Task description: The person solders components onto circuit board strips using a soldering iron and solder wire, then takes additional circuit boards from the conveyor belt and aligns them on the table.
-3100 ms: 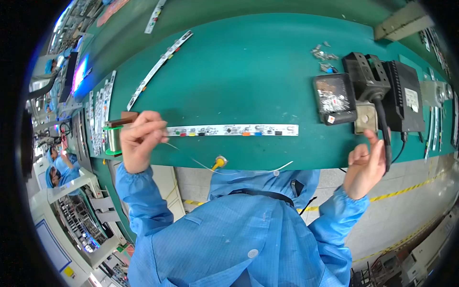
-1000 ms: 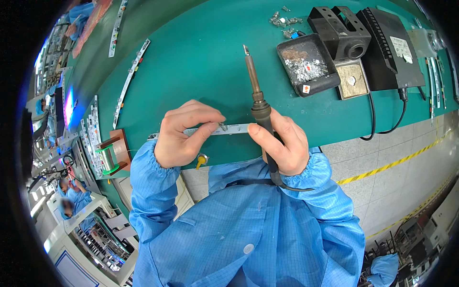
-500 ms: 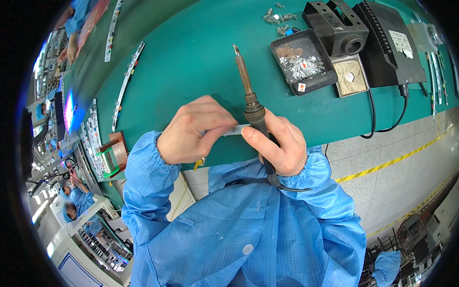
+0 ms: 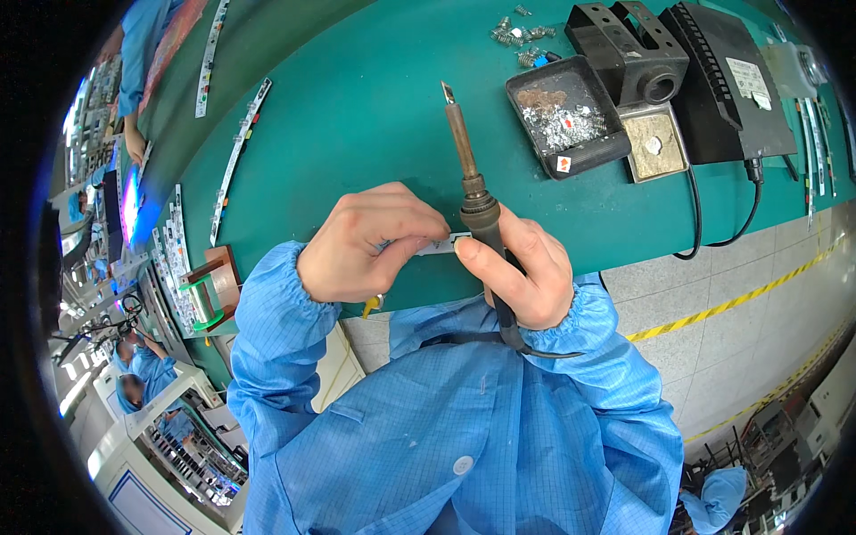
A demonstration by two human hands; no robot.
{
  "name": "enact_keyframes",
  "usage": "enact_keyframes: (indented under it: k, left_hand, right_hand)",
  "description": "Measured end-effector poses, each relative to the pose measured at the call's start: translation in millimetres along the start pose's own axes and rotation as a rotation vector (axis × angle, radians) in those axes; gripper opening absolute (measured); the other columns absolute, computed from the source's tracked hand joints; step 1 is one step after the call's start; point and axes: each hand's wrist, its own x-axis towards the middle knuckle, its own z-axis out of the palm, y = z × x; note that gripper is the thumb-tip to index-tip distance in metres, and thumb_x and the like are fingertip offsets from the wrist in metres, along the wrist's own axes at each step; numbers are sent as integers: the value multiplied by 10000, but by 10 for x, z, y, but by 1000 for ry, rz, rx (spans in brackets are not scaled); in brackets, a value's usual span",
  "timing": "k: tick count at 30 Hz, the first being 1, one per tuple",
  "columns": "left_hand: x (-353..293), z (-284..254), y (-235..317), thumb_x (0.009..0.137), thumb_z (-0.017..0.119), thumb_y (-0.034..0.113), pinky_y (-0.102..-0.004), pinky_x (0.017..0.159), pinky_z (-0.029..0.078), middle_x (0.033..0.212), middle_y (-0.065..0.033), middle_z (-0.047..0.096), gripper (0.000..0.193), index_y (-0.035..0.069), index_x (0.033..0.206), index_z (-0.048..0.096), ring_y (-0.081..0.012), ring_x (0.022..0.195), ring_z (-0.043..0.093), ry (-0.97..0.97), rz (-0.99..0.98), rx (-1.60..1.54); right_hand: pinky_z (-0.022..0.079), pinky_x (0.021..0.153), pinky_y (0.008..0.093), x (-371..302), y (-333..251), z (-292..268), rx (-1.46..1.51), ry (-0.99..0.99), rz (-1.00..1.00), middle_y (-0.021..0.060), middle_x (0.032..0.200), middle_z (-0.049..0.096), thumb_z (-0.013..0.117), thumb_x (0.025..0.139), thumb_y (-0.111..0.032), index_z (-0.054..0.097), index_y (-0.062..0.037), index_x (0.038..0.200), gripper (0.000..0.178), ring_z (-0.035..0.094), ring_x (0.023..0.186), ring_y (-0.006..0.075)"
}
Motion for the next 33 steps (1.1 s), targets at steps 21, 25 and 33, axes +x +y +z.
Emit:
enact_keyframes:
  k: [21, 25, 33]
  left_hand:
    - [-180, 195, 2, 725, 672, -39, -369, 721, 537, 945, -128, 653, 176, -6, 897, 647, -305, 857, 644, 169, 30, -11]
    - [-206, 289, -12, 743, 666, -41, -364, 702, 533, 944, -129, 642, 150, -5, 888, 649, -296, 840, 639, 221, 16, 49]
    - [-185, 319, -34, 738, 636, 6, -373, 732, 475, 950, -91, 575, 75, 20, 812, 644, -279, 865, 564, 360, 5, 304]
  right_hand:
    - [530, 685, 324, 25, 16, 24, -132, 69, -59, 243, 1107, 611, 673, 738, 135, 542, -50, 1204, 519, 651, 832, 271]
    - [536, 685, 330, 87, -4, -2, -139, 38, -83, 256, 1117, 604, 674, 717, 151, 541, -50, 1196, 536, 654, 813, 285]
    - [528, 663, 314, 161, -71, 77, -241, -7, 153, 221, 1151, 592, 659, 722, 153, 527, -4, 1226, 544, 631, 756, 239]
